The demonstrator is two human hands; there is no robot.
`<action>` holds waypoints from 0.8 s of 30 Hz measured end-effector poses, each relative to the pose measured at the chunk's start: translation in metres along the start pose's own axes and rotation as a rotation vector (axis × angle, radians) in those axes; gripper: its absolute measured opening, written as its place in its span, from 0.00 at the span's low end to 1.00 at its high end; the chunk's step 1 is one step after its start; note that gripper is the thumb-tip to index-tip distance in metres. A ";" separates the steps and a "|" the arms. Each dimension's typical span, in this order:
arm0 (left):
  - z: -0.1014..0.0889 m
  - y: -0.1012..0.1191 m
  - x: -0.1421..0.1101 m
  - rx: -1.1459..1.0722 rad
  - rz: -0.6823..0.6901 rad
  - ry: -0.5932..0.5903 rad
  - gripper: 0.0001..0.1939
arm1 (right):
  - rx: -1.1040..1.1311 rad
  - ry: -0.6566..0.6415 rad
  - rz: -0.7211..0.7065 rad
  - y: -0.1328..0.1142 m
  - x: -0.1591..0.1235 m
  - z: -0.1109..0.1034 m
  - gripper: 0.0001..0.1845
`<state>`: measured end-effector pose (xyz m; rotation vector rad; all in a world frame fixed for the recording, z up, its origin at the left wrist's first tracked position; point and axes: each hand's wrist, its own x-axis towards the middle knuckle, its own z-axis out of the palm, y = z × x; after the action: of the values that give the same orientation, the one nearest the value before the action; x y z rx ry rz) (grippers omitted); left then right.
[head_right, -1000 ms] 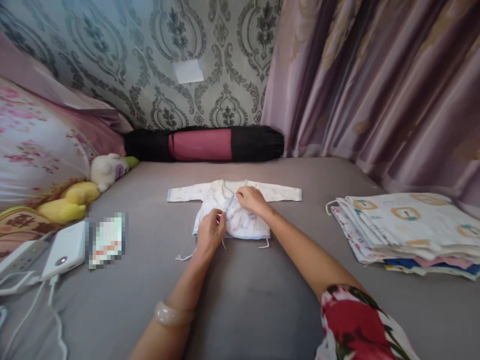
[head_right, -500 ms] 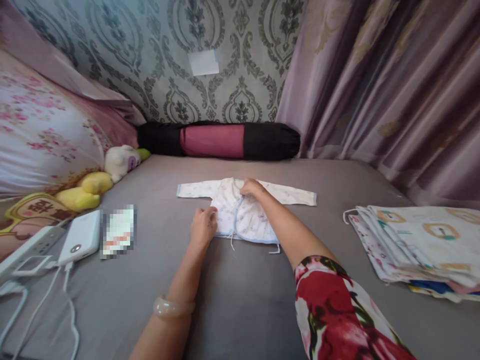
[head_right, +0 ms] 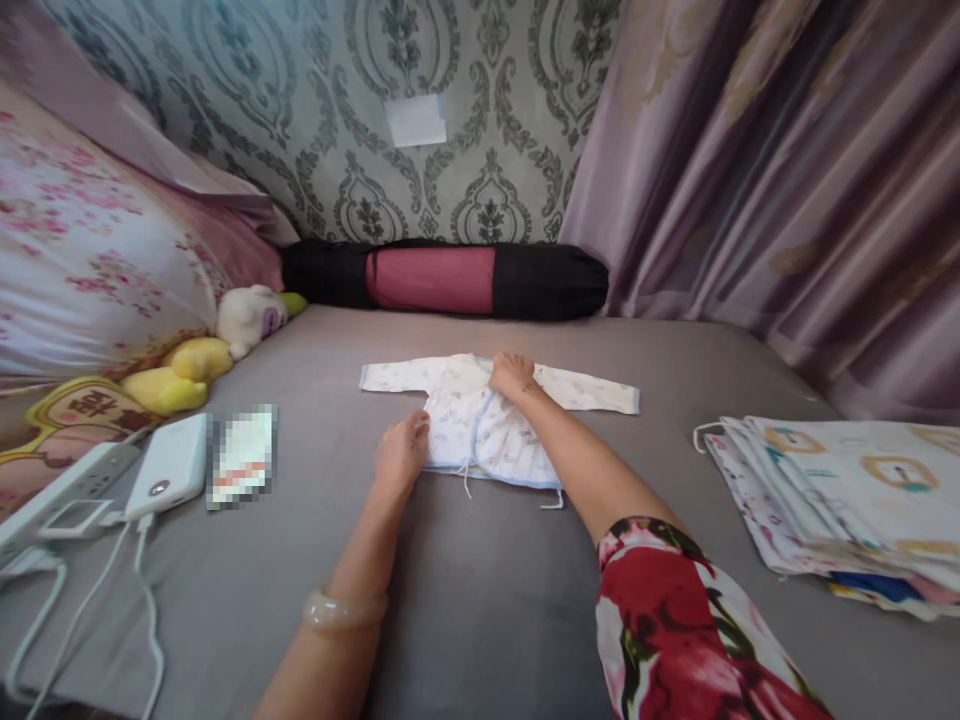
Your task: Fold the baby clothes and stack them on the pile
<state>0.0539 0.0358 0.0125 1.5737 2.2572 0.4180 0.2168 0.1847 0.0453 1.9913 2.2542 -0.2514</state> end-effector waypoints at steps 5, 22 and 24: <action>0.003 -0.002 0.001 0.006 0.028 0.031 0.18 | -0.028 0.004 -0.039 -0.004 0.003 0.001 0.23; -0.004 -0.019 0.008 -0.089 0.109 0.002 0.17 | 0.131 0.208 -0.313 -0.049 0.010 0.062 0.34; -0.006 -0.025 0.010 -0.127 0.127 -0.023 0.18 | 0.140 0.203 -0.311 -0.048 0.011 0.066 0.35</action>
<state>0.0270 0.0370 0.0059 1.6529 2.0773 0.5630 0.1665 0.1760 -0.0197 1.7907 2.7469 -0.2514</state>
